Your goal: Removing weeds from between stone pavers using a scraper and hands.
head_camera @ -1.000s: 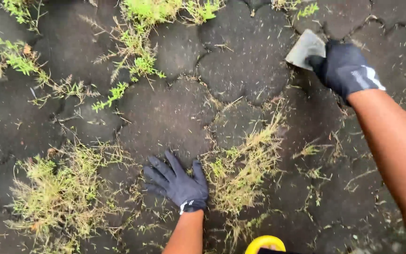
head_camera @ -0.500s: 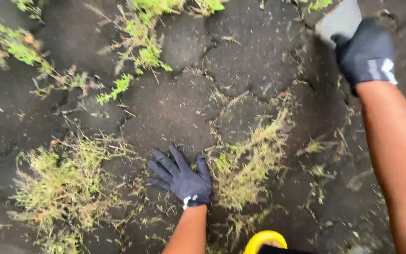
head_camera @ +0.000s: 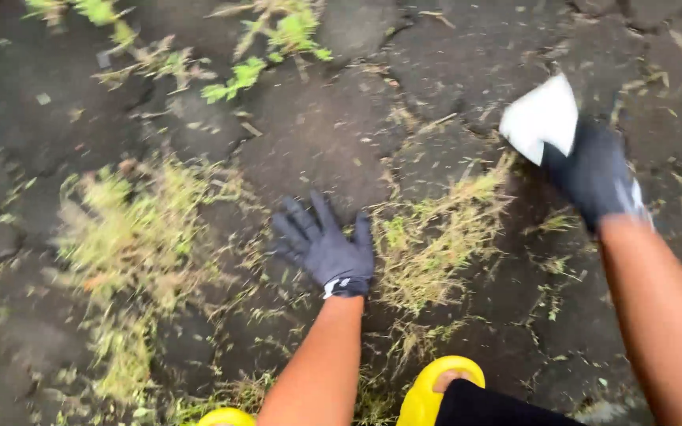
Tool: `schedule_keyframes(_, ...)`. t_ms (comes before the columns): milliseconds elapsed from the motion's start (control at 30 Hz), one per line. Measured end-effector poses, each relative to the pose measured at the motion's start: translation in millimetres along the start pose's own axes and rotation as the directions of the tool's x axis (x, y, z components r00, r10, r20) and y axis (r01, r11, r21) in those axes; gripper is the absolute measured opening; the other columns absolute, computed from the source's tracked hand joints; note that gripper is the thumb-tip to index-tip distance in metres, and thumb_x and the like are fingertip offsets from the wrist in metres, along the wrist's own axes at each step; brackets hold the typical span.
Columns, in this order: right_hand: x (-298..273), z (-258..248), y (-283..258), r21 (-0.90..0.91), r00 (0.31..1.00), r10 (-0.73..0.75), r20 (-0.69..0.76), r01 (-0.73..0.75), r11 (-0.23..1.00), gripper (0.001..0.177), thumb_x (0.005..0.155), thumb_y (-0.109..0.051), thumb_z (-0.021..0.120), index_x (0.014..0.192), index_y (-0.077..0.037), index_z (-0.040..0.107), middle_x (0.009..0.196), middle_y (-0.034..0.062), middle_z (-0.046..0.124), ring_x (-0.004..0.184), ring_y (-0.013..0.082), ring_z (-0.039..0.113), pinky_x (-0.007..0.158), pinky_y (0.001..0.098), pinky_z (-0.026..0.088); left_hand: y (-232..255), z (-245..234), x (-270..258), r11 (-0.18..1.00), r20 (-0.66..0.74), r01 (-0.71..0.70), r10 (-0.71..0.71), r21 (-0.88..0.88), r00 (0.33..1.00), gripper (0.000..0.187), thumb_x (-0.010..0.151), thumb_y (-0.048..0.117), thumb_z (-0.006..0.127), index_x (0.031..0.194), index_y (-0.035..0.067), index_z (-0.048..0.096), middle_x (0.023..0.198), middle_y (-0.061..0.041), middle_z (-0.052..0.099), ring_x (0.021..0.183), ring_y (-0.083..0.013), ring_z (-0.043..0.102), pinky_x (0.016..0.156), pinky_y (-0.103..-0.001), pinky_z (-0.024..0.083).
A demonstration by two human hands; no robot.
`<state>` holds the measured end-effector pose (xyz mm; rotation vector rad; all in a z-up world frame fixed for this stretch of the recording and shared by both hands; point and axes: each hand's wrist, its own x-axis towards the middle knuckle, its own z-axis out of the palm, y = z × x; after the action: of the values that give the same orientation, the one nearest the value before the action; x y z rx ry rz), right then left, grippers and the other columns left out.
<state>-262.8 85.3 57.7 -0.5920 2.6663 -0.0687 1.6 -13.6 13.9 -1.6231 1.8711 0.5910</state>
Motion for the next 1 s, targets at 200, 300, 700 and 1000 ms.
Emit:
schedule_keyframes(200, -105, 2, 27, 0.181, 0.983, 0.135, 0.128, -0.157, 0.971, 0.042, 0.086, -0.036, 0.054, 0.105, 0.001, 0.048, 0.080, 0.0189, 0.060, 0.066, 0.0316, 0.060, 0.055, 0.0442, 0.043, -10, -1, -10, 0.984, -0.285, -0.149, 0.116, -0.098, 0.952, 0.073, 0.077, 0.064, 0.014, 0.133, 0.019, 0.003, 0.137, -0.016, -0.009, 0.123, -0.0373, -0.015, 0.091, -0.062, -0.013)
schedule_keyframes(300, -124, 2, 42, 0.168, 0.975, 0.185, 0.122, -0.204, 0.965, 0.040, 0.093, -0.035, 0.056, 0.082, 0.002, 0.043, 0.073, 0.0210, 0.059, 0.064, 0.0311, 0.056, 0.053, 0.0421, 0.041, -13, -12, -14, 0.975, -0.146, -0.201, 0.186, -0.095, 0.972, 0.066, 0.078, 0.058, 0.010, 0.134, 0.024, 0.000, 0.137, -0.009, -0.014, 0.123, -0.0375, -0.015, 0.092, -0.062, -0.011)
schedule_keyframes(700, -182, -2, 47, 0.180, 0.982, -0.179, 0.060, 0.165, 0.970, 0.035, 0.096, -0.033, 0.056, 0.104, 0.001, 0.052, 0.074, 0.0189, 0.059, 0.057, 0.0296, 0.058, 0.049, 0.0392, 0.045, -42, 130, -90, -0.052, -0.459, -0.809, 0.844, -0.585, 0.278, 0.034, 0.087, 0.029, 0.044, 0.119, 0.019, 0.043, 0.125, -0.012, 0.047, 0.113, -0.0279, 0.049, 0.098, -0.034, 0.040)
schedule_keyframes(1000, -207, 8, 38, 0.159, 0.960, -0.247, 0.128, 0.226, 0.961, 0.036, 0.094, -0.032, 0.055, 0.102, 0.004, 0.051, 0.076, 0.0194, 0.061, 0.059, 0.0292, 0.060, 0.053, 0.0375, 0.045, -174, -18, -43, 0.410, -0.115, -0.309, 0.434, -0.858, 0.893, 0.066, 0.072, 0.044, 0.035, 0.131, 0.019, 0.018, 0.139, -0.002, 0.021, 0.126, -0.0260, 0.018, 0.101, -0.047, 0.006)
